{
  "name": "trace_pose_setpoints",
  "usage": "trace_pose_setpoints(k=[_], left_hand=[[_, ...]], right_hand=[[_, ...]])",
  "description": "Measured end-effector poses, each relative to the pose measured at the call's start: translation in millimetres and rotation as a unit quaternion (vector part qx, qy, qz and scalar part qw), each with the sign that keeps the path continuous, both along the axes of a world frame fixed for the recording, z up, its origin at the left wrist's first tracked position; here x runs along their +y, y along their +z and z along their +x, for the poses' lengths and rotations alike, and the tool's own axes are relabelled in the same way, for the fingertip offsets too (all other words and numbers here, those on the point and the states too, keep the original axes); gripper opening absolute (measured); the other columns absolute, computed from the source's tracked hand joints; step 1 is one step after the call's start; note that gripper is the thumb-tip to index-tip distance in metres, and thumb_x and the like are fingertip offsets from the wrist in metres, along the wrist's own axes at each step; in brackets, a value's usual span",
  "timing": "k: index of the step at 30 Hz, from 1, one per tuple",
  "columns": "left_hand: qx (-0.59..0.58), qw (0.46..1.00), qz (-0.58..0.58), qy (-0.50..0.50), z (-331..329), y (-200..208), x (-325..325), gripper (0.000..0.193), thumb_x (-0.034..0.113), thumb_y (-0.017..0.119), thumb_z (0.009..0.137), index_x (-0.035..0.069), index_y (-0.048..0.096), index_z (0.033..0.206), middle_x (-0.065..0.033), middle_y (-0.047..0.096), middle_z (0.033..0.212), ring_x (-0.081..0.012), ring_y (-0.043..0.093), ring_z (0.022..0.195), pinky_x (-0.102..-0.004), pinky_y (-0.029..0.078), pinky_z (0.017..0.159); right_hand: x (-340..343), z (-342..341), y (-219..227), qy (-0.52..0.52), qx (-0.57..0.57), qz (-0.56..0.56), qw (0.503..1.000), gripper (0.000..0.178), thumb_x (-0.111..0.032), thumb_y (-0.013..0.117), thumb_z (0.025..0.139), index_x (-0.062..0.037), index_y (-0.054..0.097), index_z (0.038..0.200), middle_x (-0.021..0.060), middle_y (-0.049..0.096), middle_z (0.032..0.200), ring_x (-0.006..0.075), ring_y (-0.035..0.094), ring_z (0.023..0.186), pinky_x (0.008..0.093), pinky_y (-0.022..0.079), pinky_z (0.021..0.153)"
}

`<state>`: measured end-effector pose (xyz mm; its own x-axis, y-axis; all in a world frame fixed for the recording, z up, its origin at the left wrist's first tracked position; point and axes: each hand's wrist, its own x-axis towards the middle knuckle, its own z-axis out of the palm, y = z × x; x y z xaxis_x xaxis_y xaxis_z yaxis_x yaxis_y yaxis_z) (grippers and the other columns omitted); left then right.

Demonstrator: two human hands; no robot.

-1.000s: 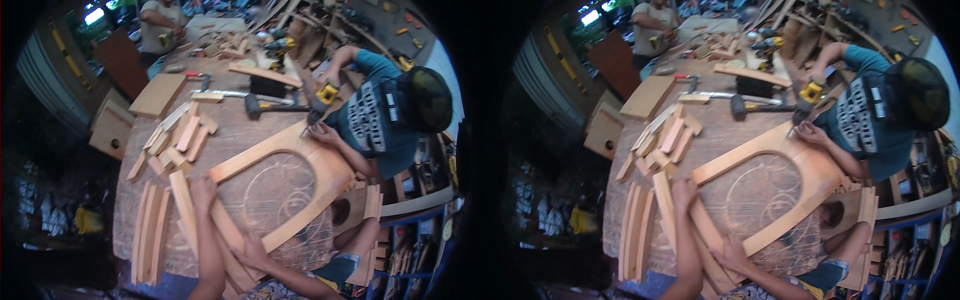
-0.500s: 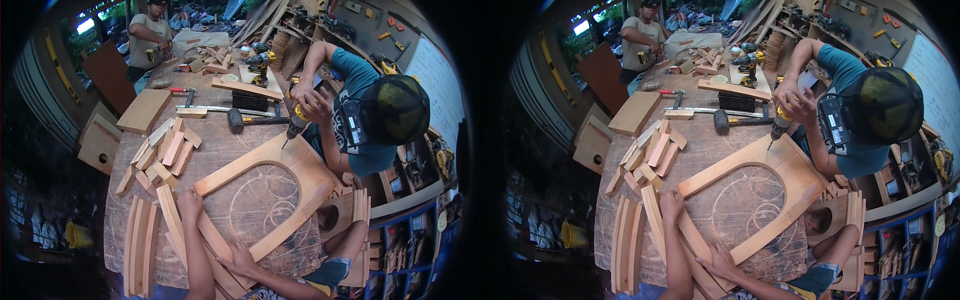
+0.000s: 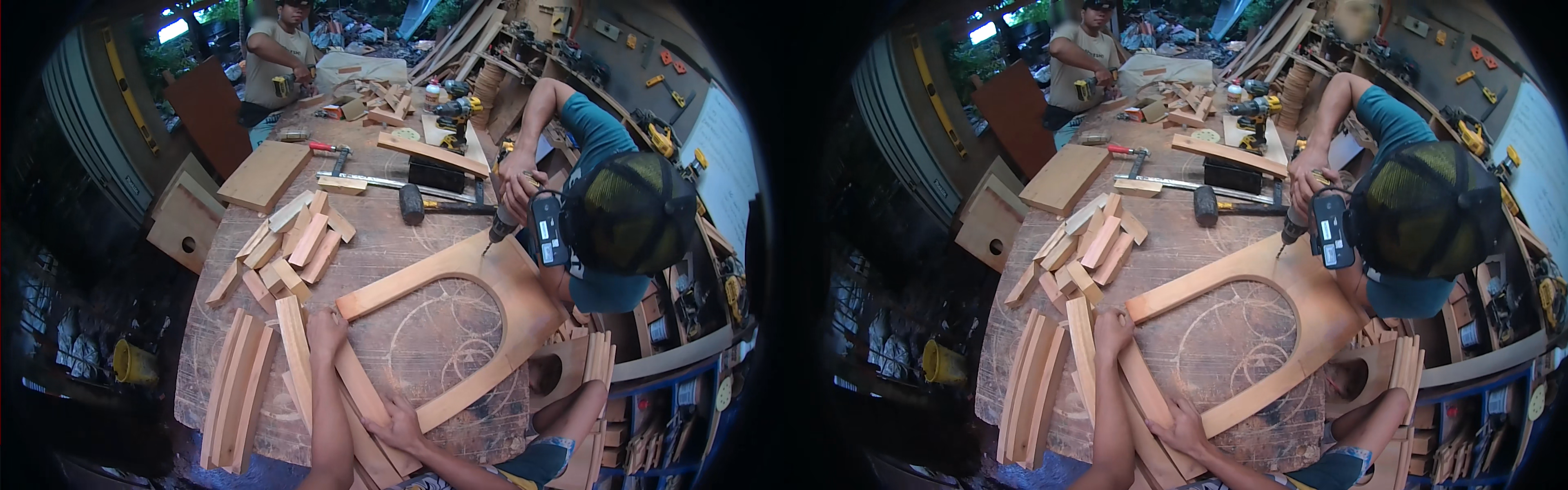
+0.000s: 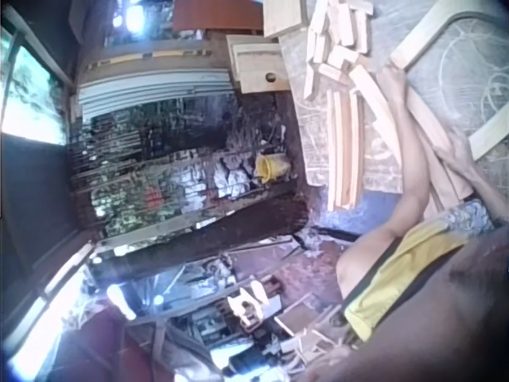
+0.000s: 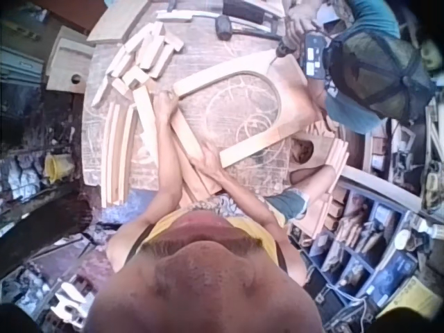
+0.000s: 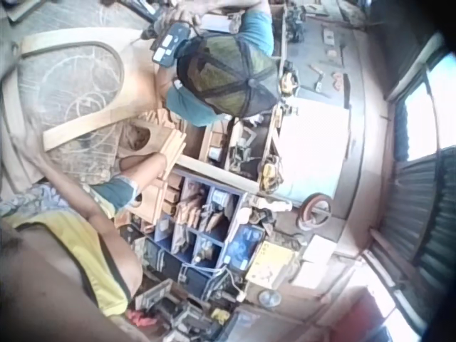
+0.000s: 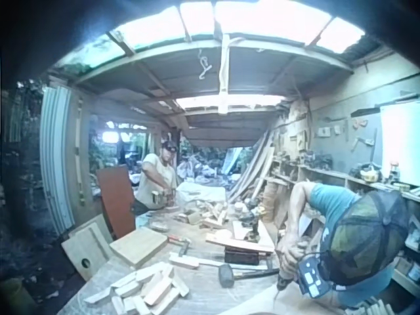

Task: The person aligns wooden boards on a workbench while assisting a coworker who drills screws into a wooden panel using a power drill. Together, they position and fit wooden leg pieces onto the assembled wooden frame.

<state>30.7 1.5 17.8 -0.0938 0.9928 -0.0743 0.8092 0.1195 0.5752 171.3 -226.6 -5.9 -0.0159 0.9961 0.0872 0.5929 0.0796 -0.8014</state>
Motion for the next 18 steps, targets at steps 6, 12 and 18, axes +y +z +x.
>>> trace_pose_setpoints(k=[6,12,18], left_hand=[[-0.005,1.000,0.001,0.015,0.0,4.4,-1.1,0.036,0.022,0.070,0.078,-0.001,0.071,0.105,-0.0244,0.070,0.099,-0.0399,0.064,0.101,-0.0459,0.050,0.094],[0.018,1.000,0.001,-0.010,-6.2,-10.6,-5.1,0.035,0.021,0.070,0.078,-0.001,0.070,0.106,-0.0241,0.070,0.102,-0.0404,0.064,0.102,-0.0466,0.050,0.094],[-0.013,1.000,-0.006,0.000,-3.2,-5.7,-7.1,0.037,0.022,0.070,0.078,0.000,0.070,0.107,-0.0250,0.069,0.104,-0.0408,0.062,0.104,-0.0465,0.049,0.095]], right_hand=[[0.9,-1.2,2.5,-0.009,0.012,0.020,1.000,0.067,-0.041,0.080,0.076,0.0059,0.063,0.122,0.0208,0.061,0.099,0.0348,0.060,0.093,0.0412,0.049,0.085],[-2.2,-2.7,-0.7,-0.003,0.020,0.031,0.999,0.065,-0.040,0.079,0.077,0.0028,0.064,0.123,0.0213,0.061,0.099,0.0356,0.059,0.095,0.0419,0.049,0.085],[-3.8,-2.1,7.5,-0.011,0.000,-0.009,1.000,0.062,-0.041,0.079,0.077,0.0028,0.064,0.119,0.0232,0.060,0.100,0.0385,0.059,0.093,0.0436,0.049,0.084]])
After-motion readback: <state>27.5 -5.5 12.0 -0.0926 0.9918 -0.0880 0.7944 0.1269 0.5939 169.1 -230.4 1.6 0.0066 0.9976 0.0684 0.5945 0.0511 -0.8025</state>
